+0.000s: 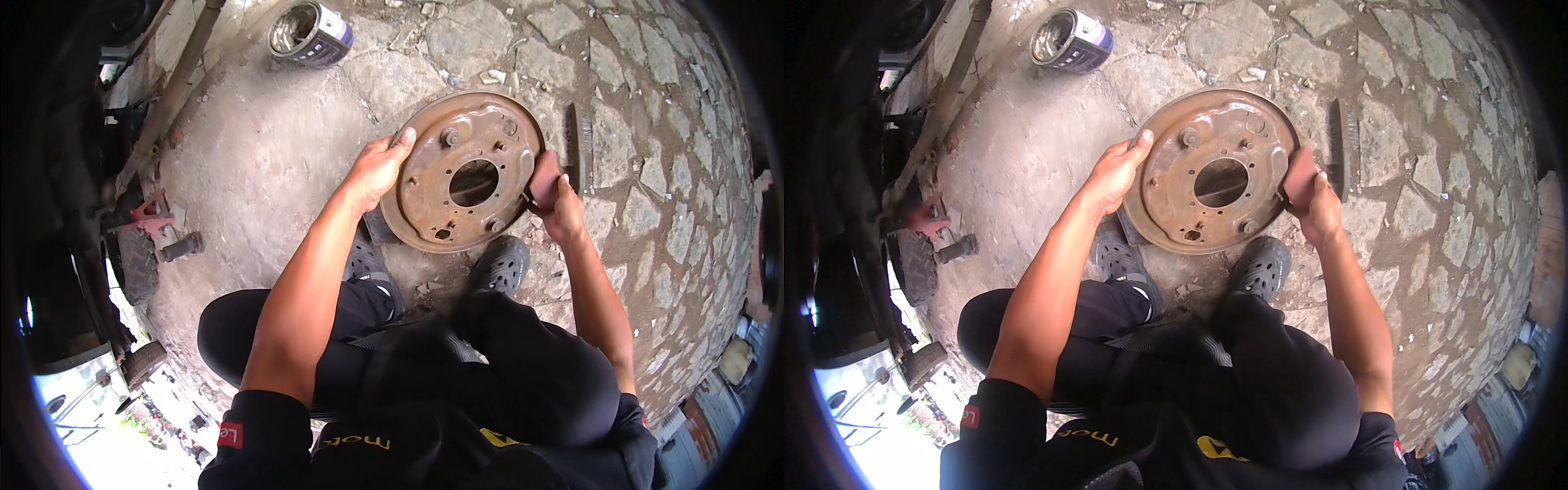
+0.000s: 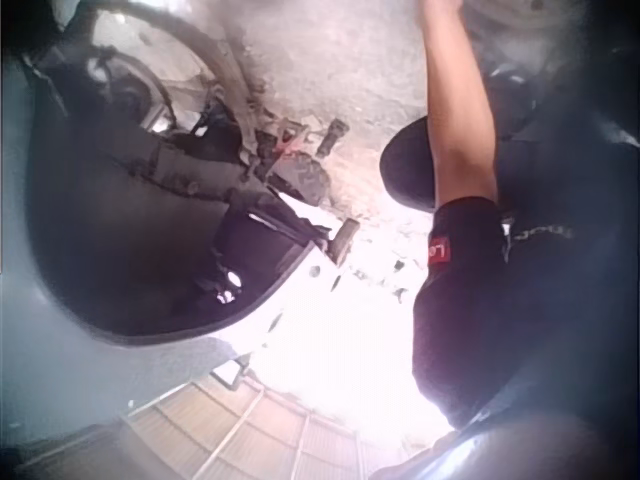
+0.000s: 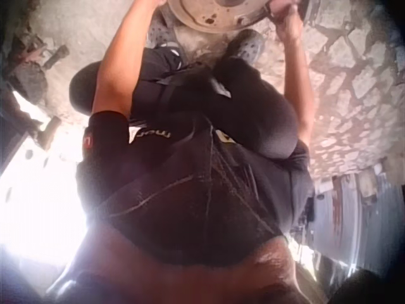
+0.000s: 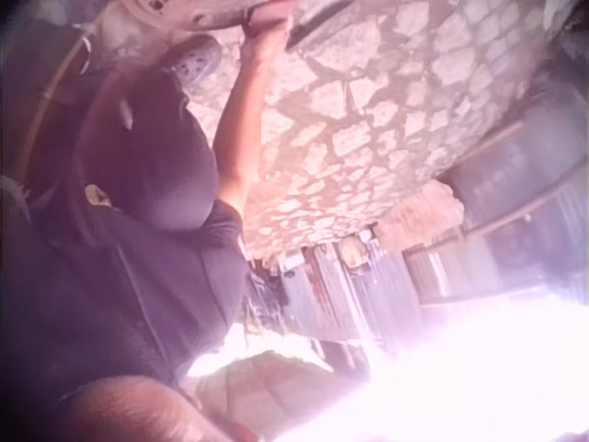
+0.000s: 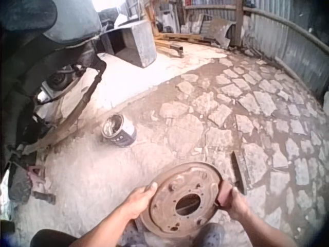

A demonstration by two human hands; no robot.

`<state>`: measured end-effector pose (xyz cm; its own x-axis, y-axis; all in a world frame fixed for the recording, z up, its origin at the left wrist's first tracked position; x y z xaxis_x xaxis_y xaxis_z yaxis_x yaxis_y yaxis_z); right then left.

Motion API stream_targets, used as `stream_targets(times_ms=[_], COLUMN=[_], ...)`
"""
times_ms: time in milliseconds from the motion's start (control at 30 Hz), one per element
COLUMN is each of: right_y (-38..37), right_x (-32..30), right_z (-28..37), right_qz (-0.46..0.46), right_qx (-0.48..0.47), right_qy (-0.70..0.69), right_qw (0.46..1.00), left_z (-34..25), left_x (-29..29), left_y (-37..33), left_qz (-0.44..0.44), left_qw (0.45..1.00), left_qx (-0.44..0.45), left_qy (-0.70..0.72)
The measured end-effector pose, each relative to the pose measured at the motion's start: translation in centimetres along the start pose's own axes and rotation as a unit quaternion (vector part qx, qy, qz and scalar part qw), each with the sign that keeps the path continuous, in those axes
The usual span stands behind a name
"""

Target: The person scrubs a metal wheel hub with a wire brush and a small block, working on both the flat face and the inner rim. The person rotates the hub to access different areas and continues scrubbing throughout the clip.

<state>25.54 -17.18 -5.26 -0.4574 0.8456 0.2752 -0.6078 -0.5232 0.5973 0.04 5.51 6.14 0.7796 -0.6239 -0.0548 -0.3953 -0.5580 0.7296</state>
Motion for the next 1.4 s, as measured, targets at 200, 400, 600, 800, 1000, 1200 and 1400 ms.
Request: stream_targets(times_ms=[200, 400, 600, 800, 1000, 1200, 1400], right_y=[1.9, 7.2, 15.9, 17.3, 17.4, 16.3, 15.8], right_x=[3.8, 7.3, 14.6, 20.2, 21.4, 21.4, 22.4], right_z=[11.2, 19.2, 19.4, 12.1, 7.9, 4.6, 5.5], right_qz=[0.019, 0.142, 0.194, 0.133, 0.100, 0.139, 0.220], right_qx=[-0.111, -0.173, -0.260, -0.350, -0.452, -0.533, -0.506], right_qy=[0.082, 0.082, 0.500, 0.662, 0.585, 0.546, 0.667], right_qw=[0.990, 0.971, 0.803, 0.649, 0.666, 0.631, 0.500], left_z=[-4.4, -4.1, -2.2, 0.0, -0.6, 0.3, 1.1], left_x=[2.6, 1.4, 0.2, 1.5, 0.3, -0.3, 1.4], left_y=[5.7, 9.2, 9.6, 9.0, 9.8, 9.2, 9.4], left_qz=[-0.061, -0.109, -0.146, -0.197, -0.193, -0.170, -0.193], left_qw=[0.988, 0.982, 0.976, 0.967, 0.963, 0.972, 0.953], left_qx=[0.129, 0.141, 0.158, 0.162, 0.172, 0.141, 0.211], left_qy=[-0.052, -0.059, -0.030, 0.018, -0.073, -0.086, -0.097])
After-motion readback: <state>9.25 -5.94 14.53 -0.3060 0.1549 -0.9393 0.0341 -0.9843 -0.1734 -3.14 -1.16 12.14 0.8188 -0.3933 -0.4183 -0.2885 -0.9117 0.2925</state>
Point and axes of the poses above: each hand's wrist, its own y-axis away from the middle knuckle, its own x-axis out of the palm, z = x × y, the point moved 1 cm from there along -y, towards the middle knuckle, and after that the axes turned 10 degrees about -x, right-handed, at the moved point
